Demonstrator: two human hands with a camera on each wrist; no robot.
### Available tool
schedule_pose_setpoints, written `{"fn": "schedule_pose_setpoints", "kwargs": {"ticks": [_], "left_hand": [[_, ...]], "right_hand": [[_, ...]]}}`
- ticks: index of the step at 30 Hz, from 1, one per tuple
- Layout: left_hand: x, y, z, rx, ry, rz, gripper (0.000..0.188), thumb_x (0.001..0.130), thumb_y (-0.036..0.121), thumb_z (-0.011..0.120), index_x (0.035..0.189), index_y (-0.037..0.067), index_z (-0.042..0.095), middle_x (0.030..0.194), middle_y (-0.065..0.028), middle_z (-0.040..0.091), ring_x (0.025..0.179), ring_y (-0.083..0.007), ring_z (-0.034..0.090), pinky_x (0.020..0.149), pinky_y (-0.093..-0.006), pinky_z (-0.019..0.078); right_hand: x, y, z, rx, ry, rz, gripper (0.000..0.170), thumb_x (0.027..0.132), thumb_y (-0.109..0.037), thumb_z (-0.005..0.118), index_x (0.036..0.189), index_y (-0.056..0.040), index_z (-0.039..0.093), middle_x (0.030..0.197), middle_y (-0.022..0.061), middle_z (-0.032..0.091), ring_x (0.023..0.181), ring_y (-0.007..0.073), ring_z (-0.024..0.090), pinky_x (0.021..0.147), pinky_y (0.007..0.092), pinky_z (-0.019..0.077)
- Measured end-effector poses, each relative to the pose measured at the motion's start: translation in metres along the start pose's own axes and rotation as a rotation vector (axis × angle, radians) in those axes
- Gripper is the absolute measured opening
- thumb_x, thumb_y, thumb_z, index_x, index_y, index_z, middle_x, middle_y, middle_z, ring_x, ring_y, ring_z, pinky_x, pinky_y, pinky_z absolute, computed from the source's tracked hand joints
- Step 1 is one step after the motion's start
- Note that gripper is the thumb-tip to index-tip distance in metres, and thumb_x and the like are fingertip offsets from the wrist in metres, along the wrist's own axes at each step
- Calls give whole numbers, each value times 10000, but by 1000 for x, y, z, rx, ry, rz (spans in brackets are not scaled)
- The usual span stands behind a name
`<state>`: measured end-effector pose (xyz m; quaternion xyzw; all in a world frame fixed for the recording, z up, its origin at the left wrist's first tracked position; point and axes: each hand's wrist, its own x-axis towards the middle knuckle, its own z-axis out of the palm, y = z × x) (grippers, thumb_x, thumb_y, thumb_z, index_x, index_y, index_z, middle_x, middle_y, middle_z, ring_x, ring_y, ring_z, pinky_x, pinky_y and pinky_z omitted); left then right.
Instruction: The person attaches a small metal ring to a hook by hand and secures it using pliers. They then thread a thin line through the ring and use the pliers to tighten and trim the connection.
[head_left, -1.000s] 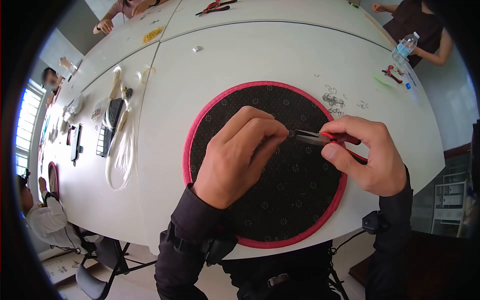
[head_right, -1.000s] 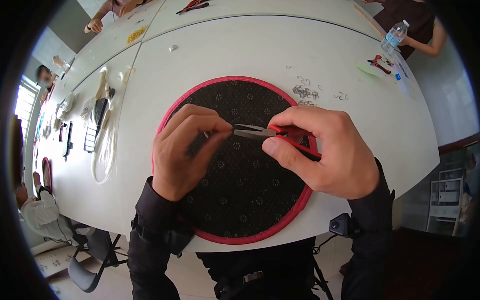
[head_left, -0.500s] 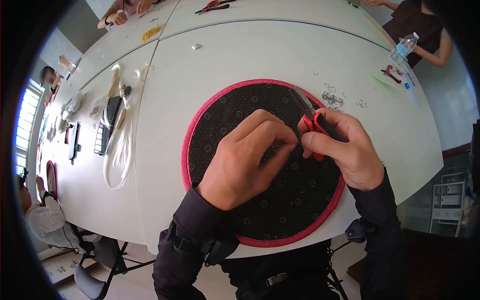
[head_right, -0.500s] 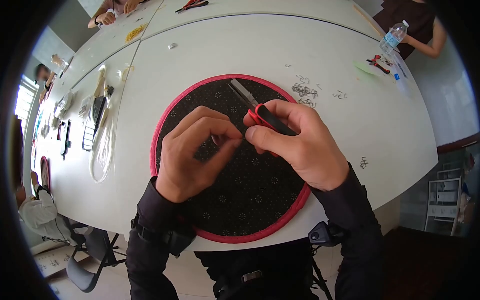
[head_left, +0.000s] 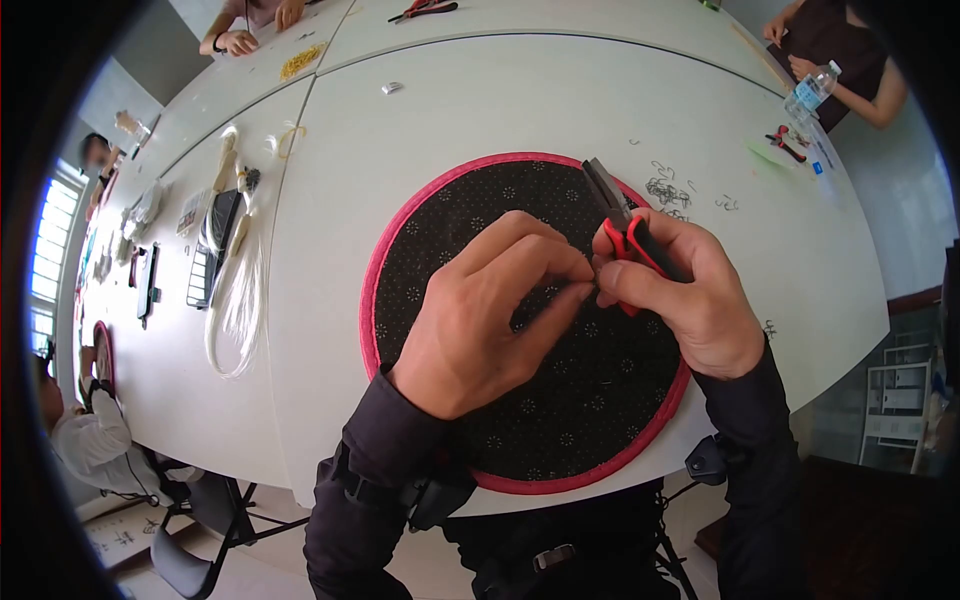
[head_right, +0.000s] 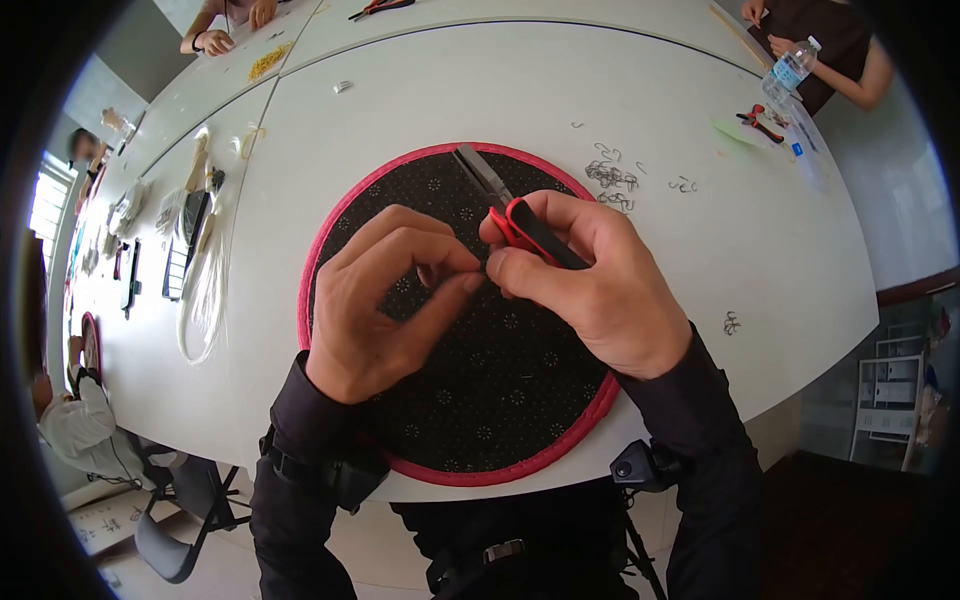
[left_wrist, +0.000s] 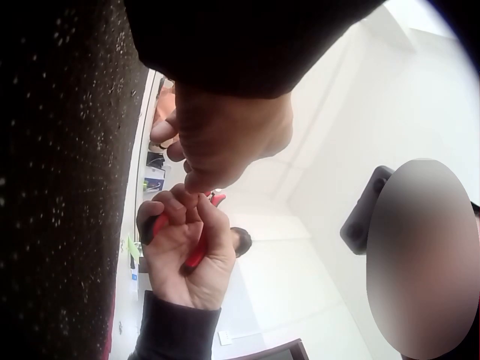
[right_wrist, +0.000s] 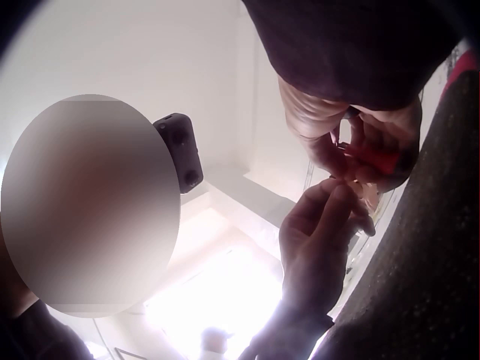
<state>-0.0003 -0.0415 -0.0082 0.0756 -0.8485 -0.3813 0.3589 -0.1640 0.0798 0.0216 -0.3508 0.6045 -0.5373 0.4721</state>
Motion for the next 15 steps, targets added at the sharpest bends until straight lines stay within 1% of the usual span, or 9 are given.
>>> {"fn": "schedule_pose_setpoints", "kwargs": {"ticks": [5, 8, 11, 15], "left_hand": [[1, 1, 0, -3, -3, -8, 197, 766, -54, 771, 909, 25, 661, 912, -68, 634, 770, -160, 615, 663, -281, 505], [0, 0, 1, 4, -12, -13, 198, 768, -64, 757, 909, 27, 652, 918, -67, 630, 777, -161, 617, 663, -281, 505], [-1, -1, 1, 24, -24, 14, 216, 766, -76, 740, 923, 30, 637, 940, -66, 624, 794, -166, 620, 668, -282, 506], [-1, 0, 0, 93, -58, 61, 248, 762, -82, 726, 952, 36, 620, 977, -65, 618, 827, -172, 622, 678, -282, 508]], "right_hand": [[0, 1, 1, 24, 14, -4, 212, 884, -140, 692, 1042, -3, 659, 903, 17, 647, 853, 97, 626, 820, 248, 504], [1, 3, 1, 25, 9, -17, 218, 883, -153, 693, 1037, -2, 661, 896, 17, 644, 831, 100, 628, 799, 244, 499], [1, 4, 1, 39, -2, 17, 228, 885, -158, 695, 1048, -3, 658, 893, 21, 642, 803, 108, 630, 749, 239, 486], [4, 11, -3, 254, -73, 123, 248, 884, -148, 692, 1086, -12, 647, 886, 25, 643, 776, 127, 635, 695, 247, 470]]}}
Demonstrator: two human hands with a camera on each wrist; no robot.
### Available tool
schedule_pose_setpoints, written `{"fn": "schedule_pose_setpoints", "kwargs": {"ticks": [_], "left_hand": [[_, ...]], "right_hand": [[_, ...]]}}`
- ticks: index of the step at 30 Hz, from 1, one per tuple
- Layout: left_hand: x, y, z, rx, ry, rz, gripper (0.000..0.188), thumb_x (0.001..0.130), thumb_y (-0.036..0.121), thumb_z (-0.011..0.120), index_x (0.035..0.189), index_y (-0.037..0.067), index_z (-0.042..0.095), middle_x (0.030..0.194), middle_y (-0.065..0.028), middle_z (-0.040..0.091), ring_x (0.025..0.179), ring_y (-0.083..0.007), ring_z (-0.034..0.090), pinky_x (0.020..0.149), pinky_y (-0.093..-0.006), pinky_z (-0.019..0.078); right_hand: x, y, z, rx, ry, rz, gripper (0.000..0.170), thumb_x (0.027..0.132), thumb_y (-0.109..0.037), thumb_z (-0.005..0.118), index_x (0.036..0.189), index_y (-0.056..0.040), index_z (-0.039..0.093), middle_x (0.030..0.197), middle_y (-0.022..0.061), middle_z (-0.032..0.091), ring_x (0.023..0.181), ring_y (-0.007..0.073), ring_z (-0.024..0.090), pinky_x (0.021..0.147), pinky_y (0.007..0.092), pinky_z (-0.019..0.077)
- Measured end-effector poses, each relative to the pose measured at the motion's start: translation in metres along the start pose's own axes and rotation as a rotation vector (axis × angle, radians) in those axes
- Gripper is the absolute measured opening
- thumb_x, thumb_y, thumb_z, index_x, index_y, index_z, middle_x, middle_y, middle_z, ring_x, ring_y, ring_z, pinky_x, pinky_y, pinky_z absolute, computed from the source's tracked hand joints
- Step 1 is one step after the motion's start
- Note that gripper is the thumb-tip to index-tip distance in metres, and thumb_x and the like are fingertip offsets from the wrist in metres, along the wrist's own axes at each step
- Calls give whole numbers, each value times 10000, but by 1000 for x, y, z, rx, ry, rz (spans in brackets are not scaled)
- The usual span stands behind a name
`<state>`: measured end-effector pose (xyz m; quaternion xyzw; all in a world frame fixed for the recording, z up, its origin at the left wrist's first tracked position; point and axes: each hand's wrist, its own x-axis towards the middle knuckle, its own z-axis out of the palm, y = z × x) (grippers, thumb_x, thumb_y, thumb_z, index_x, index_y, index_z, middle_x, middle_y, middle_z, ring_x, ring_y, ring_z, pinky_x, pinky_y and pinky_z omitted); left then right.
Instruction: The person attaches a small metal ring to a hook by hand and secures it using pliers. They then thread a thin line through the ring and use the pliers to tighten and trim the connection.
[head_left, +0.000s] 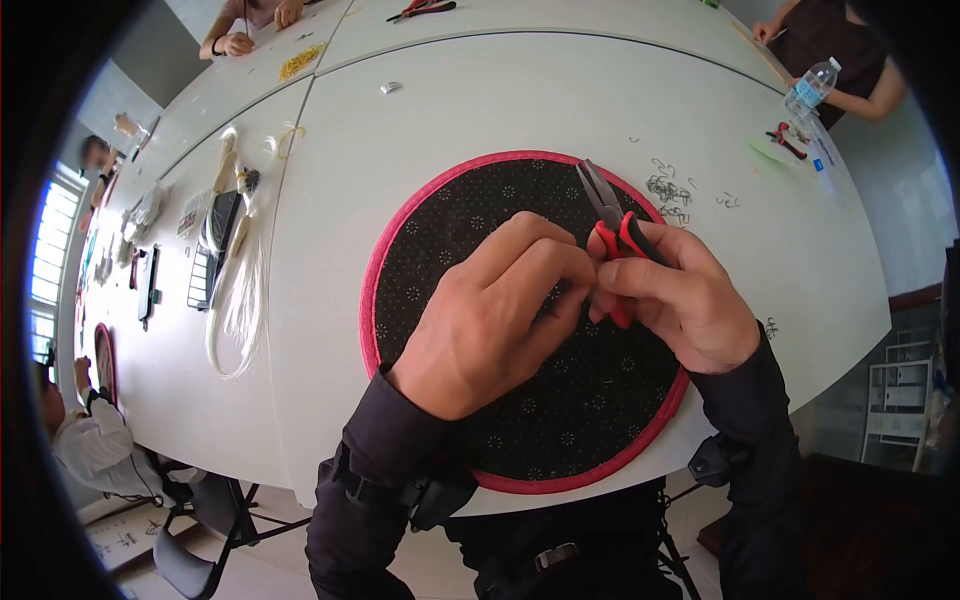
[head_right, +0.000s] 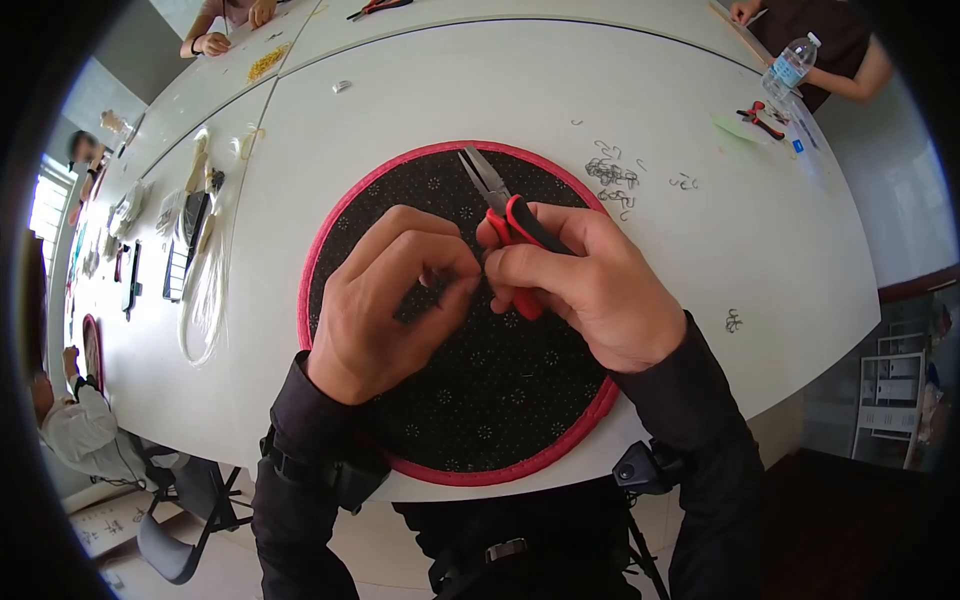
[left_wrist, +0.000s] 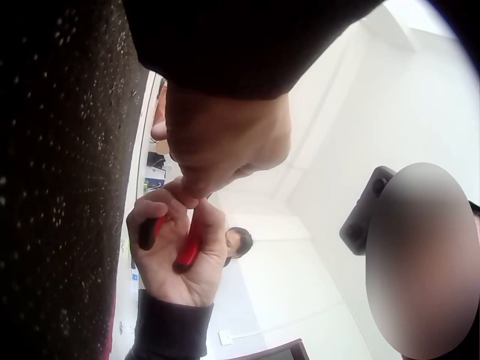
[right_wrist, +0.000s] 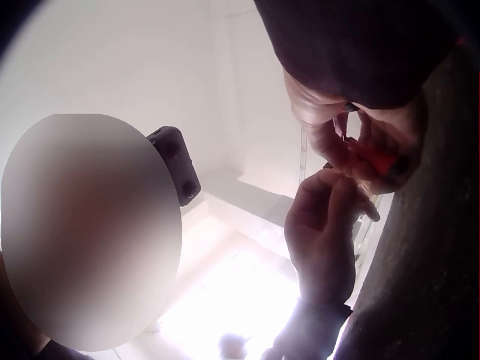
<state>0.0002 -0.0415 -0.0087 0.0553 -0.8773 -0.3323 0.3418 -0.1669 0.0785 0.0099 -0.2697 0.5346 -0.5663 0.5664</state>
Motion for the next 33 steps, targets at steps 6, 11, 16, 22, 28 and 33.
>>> {"fn": "schedule_pose_setpoints", "kwargs": {"ticks": [6, 11, 16, 22, 28, 33], "left_hand": [[2, 1, -2, -26, 62, 8, 292, 742, -79, 741, 984, 43, 632, 982, -77, 614, 841, -189, 618, 682, -295, 504], [1, 0, -3, -21, 55, 3, 299, 734, -68, 756, 985, 46, 640, 975, -79, 615, 832, -192, 615, 673, -298, 499], [1, -1, -3, -22, 53, 20, 280, 735, -59, 772, 961, 41, 641, 955, -72, 618, 821, -187, 613, 671, -294, 499], [0, -4, -2, -10, 45, 12, 232, 764, -75, 753, 924, 37, 627, 944, -62, 616, 800, -173, 604, 670, -284, 496], [-1, -7, -1, 14, 56, 1, 201, 788, -63, 748, 914, 36, 627, 930, -56, 616, 788, -163, 605, 664, -281, 496], [-2, -8, 0, 46, 56, -12, 196, 788, -58, 752, 915, 33, 634, 923, -55, 623, 783, -162, 616, 657, -279, 501]], "right_hand": [[0, 1, -3, 88, -5, 26, 262, 882, -145, 691, 1105, -19, 638, 881, 33, 648, 774, 141, 643, 684, 258, 476], [1, 3, -5, 99, -14, 11, 264, 885, -152, 690, 1105, -17, 639, 880, 34, 651, 779, 146, 650, 683, 259, 477], [1, 2, -4, 97, -24, 32, 260, 888, -147, 685, 1106, -15, 636, 878, 36, 651, 784, 149, 652, 683, 261, 473], [-7, -8, -2, -209, 39, -161, 258, 942, -207, 637, 1071, 16, 630, 849, 37, 628, 792, 121, 606, 723, 252, 461], [-32, -19, -10, -919, 198, -460, 282, 916, -229, 681, 1003, 37, 640, 816, 86, 636, 724, 143, 585, 697, 290, 478], [-35, -13, -10, -1227, 191, -631, 270, 820, -135, 772, 992, 32, 649, 826, 136, 643, 721, 261, 614, 665, 344, 495]]}}
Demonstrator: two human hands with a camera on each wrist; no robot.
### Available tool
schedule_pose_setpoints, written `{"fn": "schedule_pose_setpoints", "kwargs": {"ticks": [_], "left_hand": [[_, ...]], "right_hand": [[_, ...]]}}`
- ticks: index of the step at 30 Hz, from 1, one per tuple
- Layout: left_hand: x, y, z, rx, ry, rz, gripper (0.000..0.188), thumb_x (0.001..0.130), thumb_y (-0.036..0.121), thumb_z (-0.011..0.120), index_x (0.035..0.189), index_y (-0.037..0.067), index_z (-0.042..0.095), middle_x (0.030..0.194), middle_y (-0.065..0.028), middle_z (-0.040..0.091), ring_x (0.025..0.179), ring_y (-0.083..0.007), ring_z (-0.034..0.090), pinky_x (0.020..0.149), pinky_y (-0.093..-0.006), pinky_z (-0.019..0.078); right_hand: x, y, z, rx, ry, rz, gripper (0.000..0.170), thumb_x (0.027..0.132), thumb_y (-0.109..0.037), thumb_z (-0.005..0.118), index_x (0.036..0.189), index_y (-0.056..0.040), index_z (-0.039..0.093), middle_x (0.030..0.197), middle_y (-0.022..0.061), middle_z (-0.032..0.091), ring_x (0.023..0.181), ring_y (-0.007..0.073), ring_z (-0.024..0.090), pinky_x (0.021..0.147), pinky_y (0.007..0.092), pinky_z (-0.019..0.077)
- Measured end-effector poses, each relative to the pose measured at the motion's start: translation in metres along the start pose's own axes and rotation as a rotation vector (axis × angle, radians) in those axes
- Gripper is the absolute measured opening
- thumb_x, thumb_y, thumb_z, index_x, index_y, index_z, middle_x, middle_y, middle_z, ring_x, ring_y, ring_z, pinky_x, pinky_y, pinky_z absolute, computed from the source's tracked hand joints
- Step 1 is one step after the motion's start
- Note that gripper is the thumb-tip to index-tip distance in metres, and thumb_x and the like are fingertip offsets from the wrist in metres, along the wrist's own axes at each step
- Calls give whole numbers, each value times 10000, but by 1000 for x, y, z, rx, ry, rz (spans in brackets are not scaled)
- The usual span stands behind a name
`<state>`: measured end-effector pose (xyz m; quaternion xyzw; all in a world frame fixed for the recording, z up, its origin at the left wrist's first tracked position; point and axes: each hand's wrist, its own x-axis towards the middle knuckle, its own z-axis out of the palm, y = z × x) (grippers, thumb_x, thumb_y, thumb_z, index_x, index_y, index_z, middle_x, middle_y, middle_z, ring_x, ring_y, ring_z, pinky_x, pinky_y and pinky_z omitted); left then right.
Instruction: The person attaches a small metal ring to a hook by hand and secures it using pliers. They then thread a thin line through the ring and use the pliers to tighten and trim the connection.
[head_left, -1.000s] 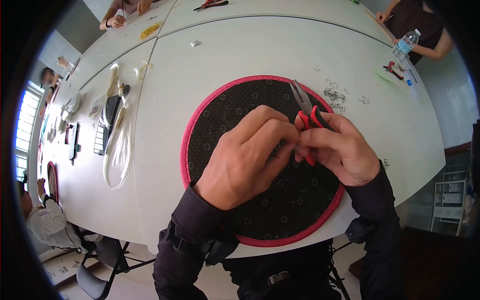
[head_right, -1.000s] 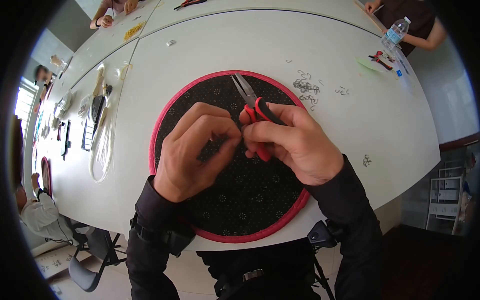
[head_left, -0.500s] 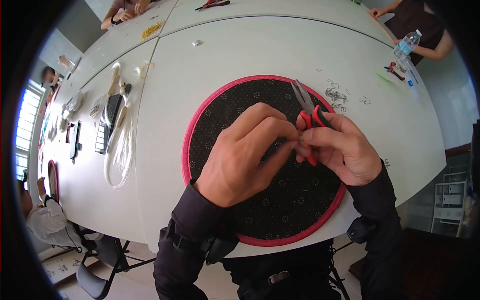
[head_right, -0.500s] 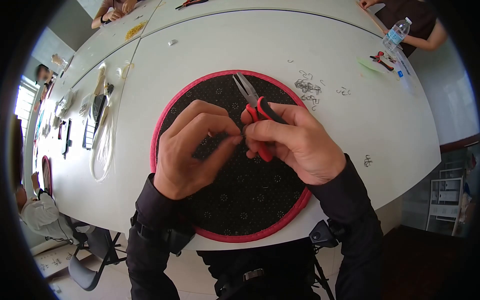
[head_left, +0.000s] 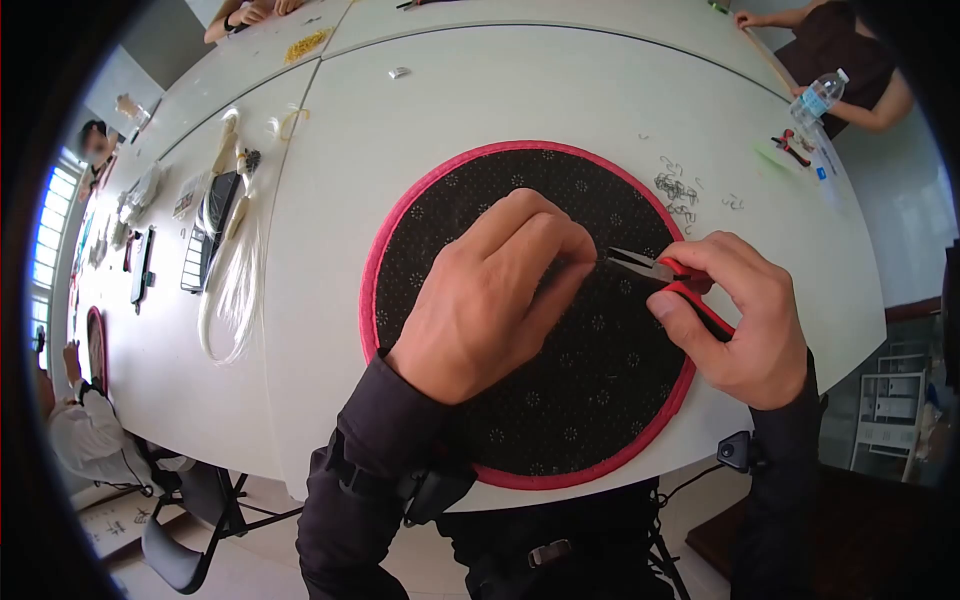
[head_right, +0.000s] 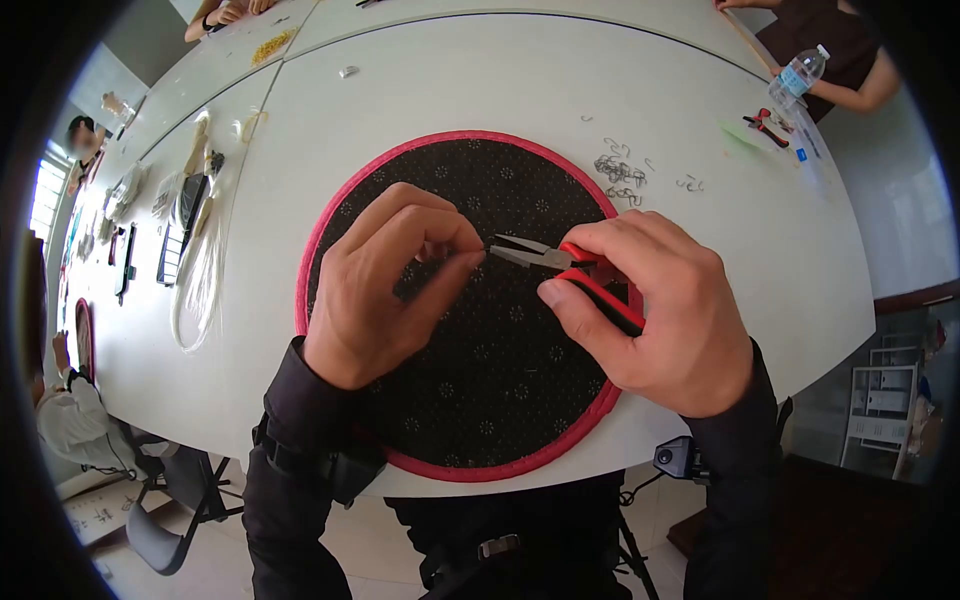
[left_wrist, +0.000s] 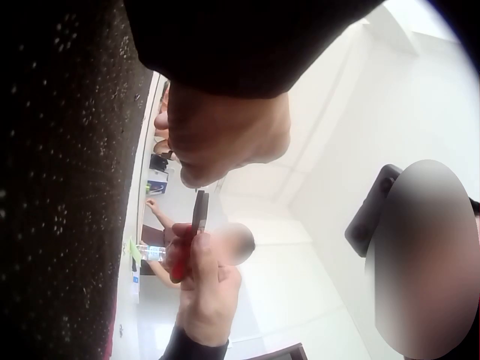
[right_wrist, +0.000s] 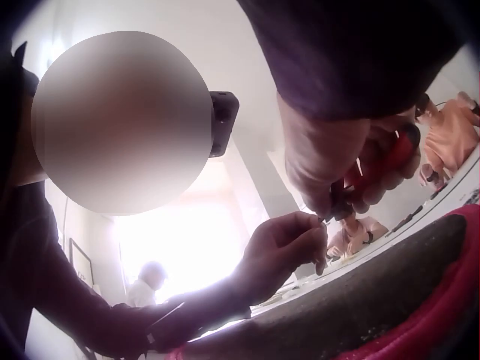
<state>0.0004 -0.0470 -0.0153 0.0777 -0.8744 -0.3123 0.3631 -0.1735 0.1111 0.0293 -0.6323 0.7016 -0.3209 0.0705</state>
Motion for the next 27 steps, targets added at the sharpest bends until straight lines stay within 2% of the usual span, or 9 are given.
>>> {"fn": "schedule_pose_setpoints", "kwargs": {"ticks": [7, 27], "left_hand": [[-1, -1, 0, 13, -11, -7, 189, 792, -61, 747, 915, 27, 633, 918, -56, 623, 783, -165, 624, 656, -282, 506], [-1, -1, 1, -80, -10, -44, 158, 783, -68, 717, 883, 19, 632, 893, -55, 620, 748, -146, 612, 649, -270, 501]], "right_hand": [[1, -1, 4, -81, -6, -58, 280, 796, -140, 798, 973, 22, 653, 816, 133, 631, 729, 290, 609, 663, 373, 494], [-1, -7, 5, -68, -4, 48, 259, 776, -131, 827, 927, 22, 681, 718, 126, 619, 599, 265, 611, 563, 350, 483]]}}
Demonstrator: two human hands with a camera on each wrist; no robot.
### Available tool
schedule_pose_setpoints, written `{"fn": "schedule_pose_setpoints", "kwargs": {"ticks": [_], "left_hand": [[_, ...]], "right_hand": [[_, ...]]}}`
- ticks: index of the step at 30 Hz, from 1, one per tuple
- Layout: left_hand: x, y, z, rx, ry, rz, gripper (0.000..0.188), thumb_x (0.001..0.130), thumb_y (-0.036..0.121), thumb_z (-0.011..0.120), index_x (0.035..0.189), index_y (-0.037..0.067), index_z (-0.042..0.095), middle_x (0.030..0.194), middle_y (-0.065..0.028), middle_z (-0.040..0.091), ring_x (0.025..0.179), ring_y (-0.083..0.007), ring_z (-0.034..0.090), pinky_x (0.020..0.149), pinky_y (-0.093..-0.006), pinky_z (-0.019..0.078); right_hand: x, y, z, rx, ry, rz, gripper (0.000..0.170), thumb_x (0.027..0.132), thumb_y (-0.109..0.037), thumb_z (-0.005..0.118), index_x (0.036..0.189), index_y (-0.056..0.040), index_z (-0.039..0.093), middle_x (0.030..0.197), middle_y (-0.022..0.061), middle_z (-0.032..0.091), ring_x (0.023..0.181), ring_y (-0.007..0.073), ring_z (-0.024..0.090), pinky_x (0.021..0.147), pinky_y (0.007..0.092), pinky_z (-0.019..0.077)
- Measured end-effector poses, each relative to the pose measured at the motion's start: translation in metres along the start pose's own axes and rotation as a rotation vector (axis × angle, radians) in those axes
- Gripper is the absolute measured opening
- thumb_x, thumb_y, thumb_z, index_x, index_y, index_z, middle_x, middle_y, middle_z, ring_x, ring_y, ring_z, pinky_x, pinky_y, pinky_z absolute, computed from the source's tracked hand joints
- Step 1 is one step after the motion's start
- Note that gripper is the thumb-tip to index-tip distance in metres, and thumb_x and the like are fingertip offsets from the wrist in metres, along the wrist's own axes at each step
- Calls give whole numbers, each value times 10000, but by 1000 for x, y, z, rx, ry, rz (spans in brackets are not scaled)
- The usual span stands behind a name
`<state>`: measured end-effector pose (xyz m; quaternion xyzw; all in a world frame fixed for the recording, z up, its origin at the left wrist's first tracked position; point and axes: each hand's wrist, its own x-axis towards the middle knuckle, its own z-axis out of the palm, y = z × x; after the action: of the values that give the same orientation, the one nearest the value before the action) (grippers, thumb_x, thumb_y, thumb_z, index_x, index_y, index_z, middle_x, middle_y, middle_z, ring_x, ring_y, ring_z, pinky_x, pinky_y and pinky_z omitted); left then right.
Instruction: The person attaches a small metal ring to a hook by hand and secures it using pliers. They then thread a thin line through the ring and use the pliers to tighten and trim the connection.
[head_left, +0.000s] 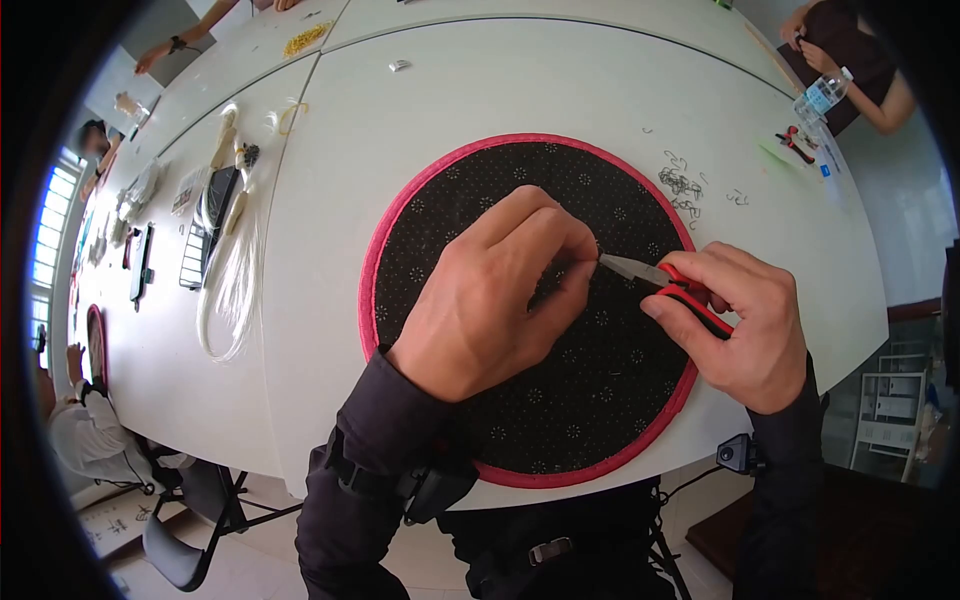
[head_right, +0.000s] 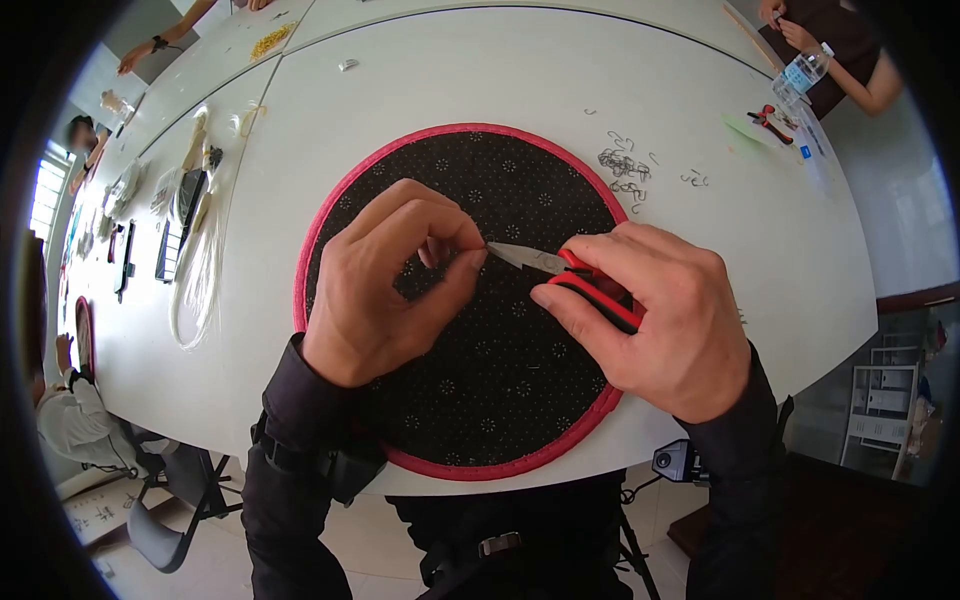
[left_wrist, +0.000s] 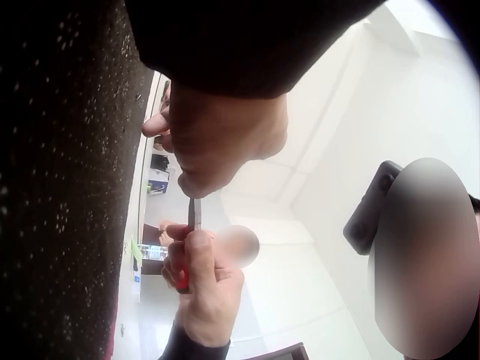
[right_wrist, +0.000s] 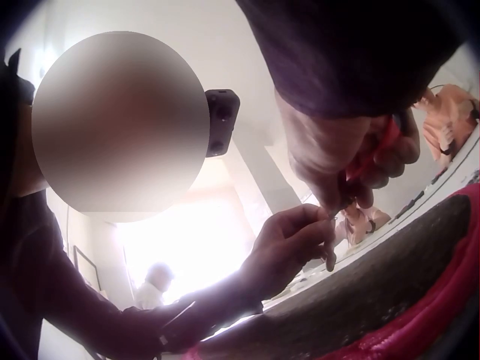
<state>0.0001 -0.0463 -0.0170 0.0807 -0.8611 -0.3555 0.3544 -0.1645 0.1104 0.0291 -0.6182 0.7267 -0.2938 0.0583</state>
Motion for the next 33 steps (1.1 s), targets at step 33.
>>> {"fn": "schedule_pose_setpoints", "kwargs": {"ticks": [33], "left_hand": [[2, 20, -6, -353, -79, -305, 181, 848, -5, 707, 1006, 18, 622, 974, -45, 628, 924, -132, 634, 838, -292, 510]], "right_hand": [[13, -6, 24, 856, 54, 159, 264, 928, -33, 658, 1173, 9, 569, 1053, 61, 640, 970, 91, 614, 846, 246, 515]]}}
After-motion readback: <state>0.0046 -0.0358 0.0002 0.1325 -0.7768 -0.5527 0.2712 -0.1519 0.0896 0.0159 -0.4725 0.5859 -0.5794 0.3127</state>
